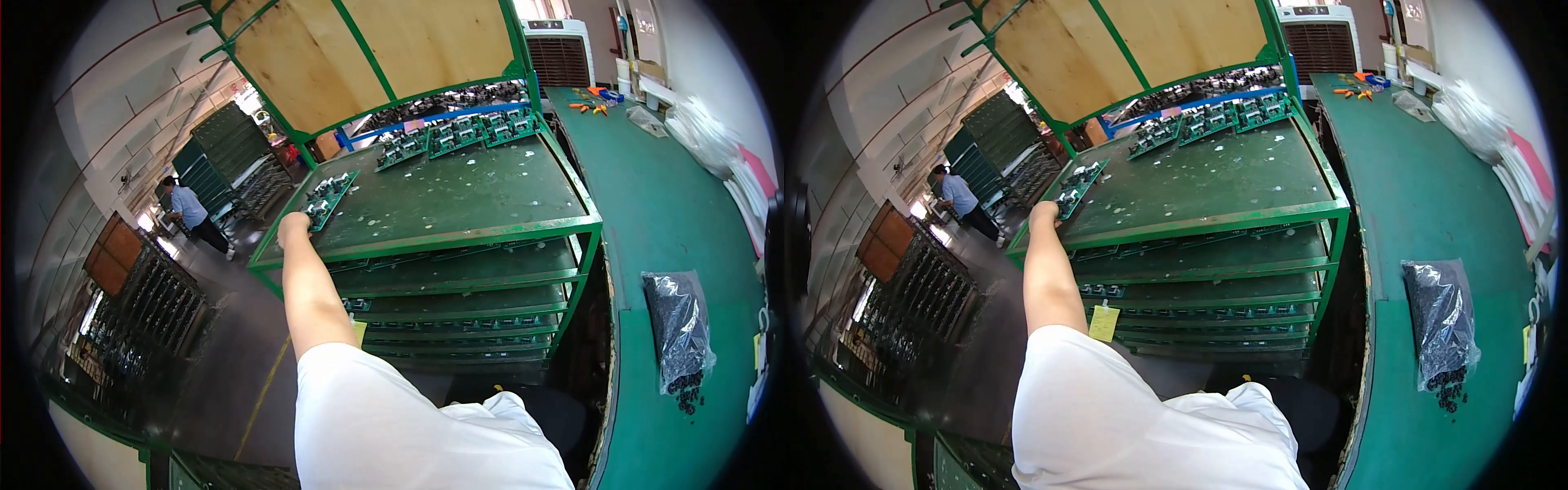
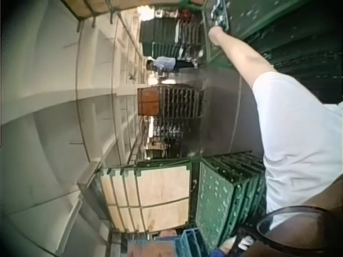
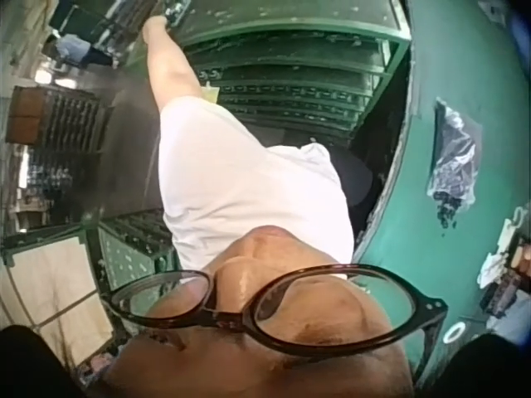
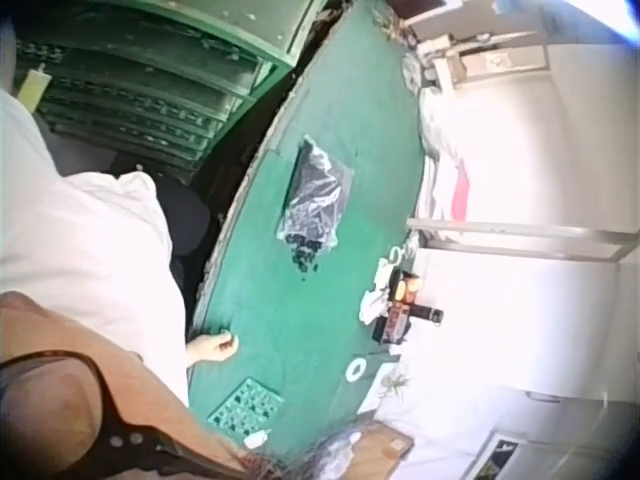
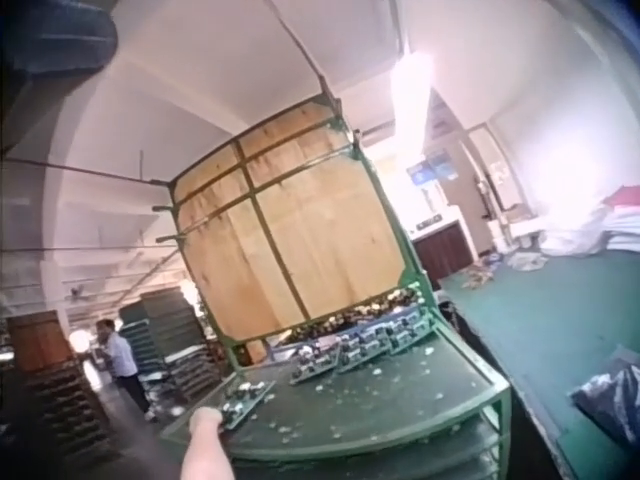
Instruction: The person assembles circuit boards by hand, placing small electronic components onto each board, then organizing the finished circuit boards into a rack.
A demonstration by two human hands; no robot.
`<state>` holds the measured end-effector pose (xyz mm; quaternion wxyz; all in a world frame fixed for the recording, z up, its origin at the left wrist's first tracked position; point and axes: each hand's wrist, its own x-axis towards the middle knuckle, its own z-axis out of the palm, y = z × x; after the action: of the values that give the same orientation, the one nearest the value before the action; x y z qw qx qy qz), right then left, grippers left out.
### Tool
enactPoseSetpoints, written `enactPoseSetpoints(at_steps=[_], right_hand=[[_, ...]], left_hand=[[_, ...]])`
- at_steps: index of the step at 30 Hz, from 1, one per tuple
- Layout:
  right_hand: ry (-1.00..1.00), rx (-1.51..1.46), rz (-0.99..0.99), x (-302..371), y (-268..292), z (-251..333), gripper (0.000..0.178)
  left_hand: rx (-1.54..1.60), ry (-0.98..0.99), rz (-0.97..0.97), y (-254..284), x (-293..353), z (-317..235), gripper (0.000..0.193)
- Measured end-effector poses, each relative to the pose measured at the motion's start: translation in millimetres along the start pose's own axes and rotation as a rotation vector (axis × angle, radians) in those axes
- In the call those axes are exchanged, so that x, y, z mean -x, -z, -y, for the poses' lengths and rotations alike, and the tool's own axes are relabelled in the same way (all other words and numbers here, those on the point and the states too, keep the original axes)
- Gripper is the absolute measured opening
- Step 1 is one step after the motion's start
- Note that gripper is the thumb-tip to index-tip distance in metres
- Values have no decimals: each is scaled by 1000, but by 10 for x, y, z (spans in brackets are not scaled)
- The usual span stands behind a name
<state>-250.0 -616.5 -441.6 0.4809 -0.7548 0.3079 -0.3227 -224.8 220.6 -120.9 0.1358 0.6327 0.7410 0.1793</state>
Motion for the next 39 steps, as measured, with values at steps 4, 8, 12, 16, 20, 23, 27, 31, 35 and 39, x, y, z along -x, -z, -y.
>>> enactPoseSetpoints(at_steps=[4,8,12,16,20,23,27,31,35,39], right_hand=[[479,-381,111,6,-103,257,20],[244,90,16,99,-255,535,26],[211,51,142,146,-543,809,24],[156,20,222,158,-712,507,23],[92,1,271,161,-721,399,21],[36,-30,307,193,-788,406,20],[-34,-93,340,133,-798,255,18],[230,47,309,182,-748,425,17],[325,55,296,196,-762,477,16],[274,102,341,38,-725,86,19]], left_hand=[[43,-4,8,-66,-152,58,35],[10,-66,30,-248,-152,-211,52],[-34,-288,-443,-104,49,154,55],[110,-672,-221,-119,241,284,58],[-41,-764,-103,-236,209,170,60],[110,-810,-213,-263,171,231,43],[143,-866,-218,-341,-128,211,32],[248,-813,-122,-322,-11,19,31],[294,-761,-109,-327,-152,-122,33],[232,-738,-187,-473,-490,-414,39]])
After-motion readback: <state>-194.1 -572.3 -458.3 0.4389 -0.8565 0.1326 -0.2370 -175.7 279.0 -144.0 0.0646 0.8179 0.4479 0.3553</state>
